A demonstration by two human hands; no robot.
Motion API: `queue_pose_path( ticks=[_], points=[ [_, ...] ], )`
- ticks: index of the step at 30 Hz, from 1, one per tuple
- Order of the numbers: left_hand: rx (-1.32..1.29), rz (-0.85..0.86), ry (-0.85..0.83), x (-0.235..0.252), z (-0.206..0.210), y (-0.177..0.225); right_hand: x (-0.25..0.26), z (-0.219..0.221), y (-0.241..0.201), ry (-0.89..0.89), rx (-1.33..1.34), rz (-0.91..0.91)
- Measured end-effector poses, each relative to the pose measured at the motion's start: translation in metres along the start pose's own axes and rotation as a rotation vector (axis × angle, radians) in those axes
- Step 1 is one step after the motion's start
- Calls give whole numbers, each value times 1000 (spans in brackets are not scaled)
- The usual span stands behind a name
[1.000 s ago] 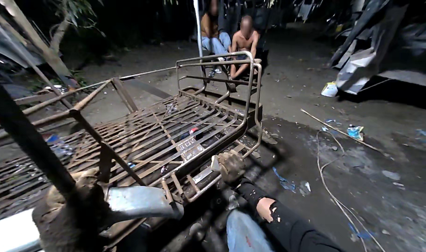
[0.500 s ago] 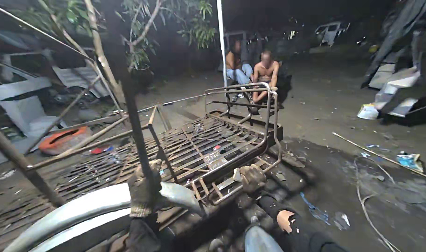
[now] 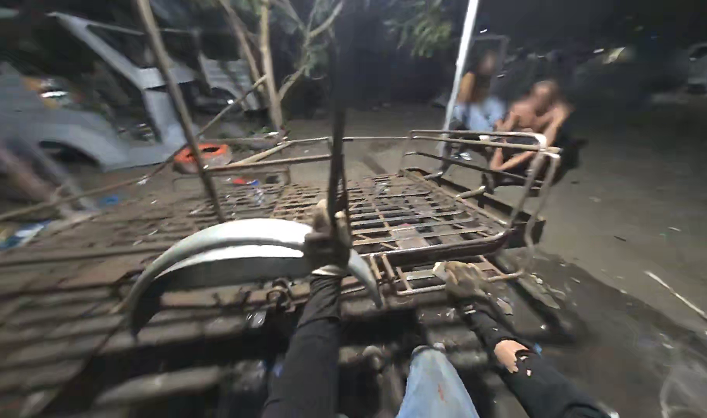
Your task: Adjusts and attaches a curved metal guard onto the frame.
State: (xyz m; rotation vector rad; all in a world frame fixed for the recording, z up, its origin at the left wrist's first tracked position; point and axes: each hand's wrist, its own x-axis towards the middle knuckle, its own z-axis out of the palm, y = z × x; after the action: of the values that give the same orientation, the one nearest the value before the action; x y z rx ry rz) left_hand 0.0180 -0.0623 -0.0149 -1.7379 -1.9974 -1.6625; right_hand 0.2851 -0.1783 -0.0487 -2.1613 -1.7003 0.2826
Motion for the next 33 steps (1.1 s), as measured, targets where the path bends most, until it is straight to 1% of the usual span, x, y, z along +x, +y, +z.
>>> queue_pose_path(
  ticks=[1,2,3,4,5,6,8,11,14,16,19,21,23,25,27,30,33],
  points=[
    [-29,-34,93,-13,10,-7,-2,-2,-2,-32,-11,-7],
    [-89,-46,150,-26,13,-10,-1,-1,0,-37,-25,-28],
    [-74,9,152,-38,12,-13,9,14,13,60,-32,-87],
    [45,99,132,-50,6,-17,30,41,37,235,-33,-184],
    [185,156,67,-61,-5,-20,54,67,60,386,-48,-251],
    [284,204,38,-72,-14,-25,68,81,73,422,-65,-263],
    [345,275,20,-92,-28,-41,82,87,86,357,-83,-247],
    [286,337,55,-105,-44,-61,88,89,90,361,-104,-251],
    [313,371,90,-100,-52,-73,85,84,86,347,-101,-247],
    [321,388,131,-92,-52,-79,84,89,90,392,-75,-275],
    [356,445,163,-69,-56,-84,82,86,88,367,-59,-281],
    [404,469,133,-50,-62,-84,81,81,85,342,-58,-251],
    [448,501,65,-32,-69,-85,82,80,85,330,-73,-231],
    [477,511,3,-19,-73,-84,87,84,91,346,-91,-245],
    [453,513,-45,-13,-73,-80,92,89,95,389,-86,-270],
    [383,510,-72,-14,-65,-69,94,93,98,406,-94,-277],
    [339,439,-55,-15,-50,-58,96,101,101,503,-65,-307]
  ],
)
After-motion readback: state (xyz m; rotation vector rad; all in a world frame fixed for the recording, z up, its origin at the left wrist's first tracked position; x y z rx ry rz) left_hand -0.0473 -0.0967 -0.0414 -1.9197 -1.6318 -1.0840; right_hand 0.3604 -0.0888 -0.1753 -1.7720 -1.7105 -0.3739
